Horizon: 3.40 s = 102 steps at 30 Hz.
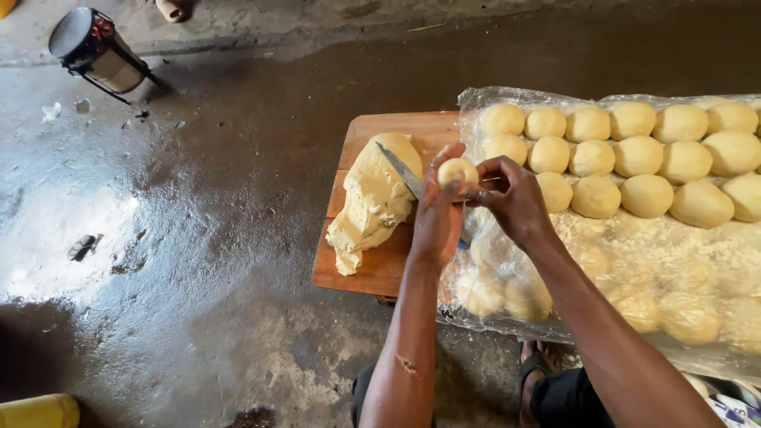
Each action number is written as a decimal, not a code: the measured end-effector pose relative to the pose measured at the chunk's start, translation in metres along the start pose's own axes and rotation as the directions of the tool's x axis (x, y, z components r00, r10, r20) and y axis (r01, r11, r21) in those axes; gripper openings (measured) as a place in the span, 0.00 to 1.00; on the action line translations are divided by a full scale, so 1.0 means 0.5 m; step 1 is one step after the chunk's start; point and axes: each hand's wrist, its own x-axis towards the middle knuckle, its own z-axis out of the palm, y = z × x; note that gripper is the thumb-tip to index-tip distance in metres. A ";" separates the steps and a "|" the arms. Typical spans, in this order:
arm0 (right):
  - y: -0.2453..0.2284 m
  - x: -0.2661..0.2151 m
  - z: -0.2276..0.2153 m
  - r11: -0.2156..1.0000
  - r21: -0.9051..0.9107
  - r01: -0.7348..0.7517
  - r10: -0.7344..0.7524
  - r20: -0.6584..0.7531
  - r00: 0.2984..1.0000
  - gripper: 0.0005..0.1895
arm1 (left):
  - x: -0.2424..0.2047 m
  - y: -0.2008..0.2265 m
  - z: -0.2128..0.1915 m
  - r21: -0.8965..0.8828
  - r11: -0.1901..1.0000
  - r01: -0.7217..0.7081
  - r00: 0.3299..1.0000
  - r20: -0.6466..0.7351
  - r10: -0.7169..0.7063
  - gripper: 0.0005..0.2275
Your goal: Cutting pieces of dough from a large mass and rolling them into uniform balls by hand
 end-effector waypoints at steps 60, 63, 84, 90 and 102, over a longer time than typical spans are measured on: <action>-0.071 -0.022 0.066 0.941 0.337 -0.026 -0.040 0.188 0.981 0.28 | 0.027 0.066 -0.036 -0.230 0.973 -0.035 0.979 -0.205 -0.014 0.16; -0.057 -0.019 0.059 0.975 0.216 -0.050 0.004 0.208 0.978 0.28 | 0.011 0.078 -0.011 -0.258 0.966 0.003 0.984 -0.169 -0.048 0.16; -0.071 -0.005 -0.150 0.981 -0.189 -0.039 0.077 0.198 0.977 0.20 | -0.026 0.038 -0.018 0.311 0.913 0.263 0.960 0.009 -0.280 0.26; -0.072 -0.019 -0.199 0.964 -0.244 -0.104 0.127 0.080 0.989 0.13 | -0.024 -0.005 -0.027 0.444 0.814 0.374 0.903 0.025 -0.429 0.23; -0.062 -0.009 -0.225 0.951 -0.307 -0.041 0.055 0.037 0.998 0.11 | -0.014 -0.028 -0.026 0.721 0.603 0.340 0.917 -0.112 -0.383 0.15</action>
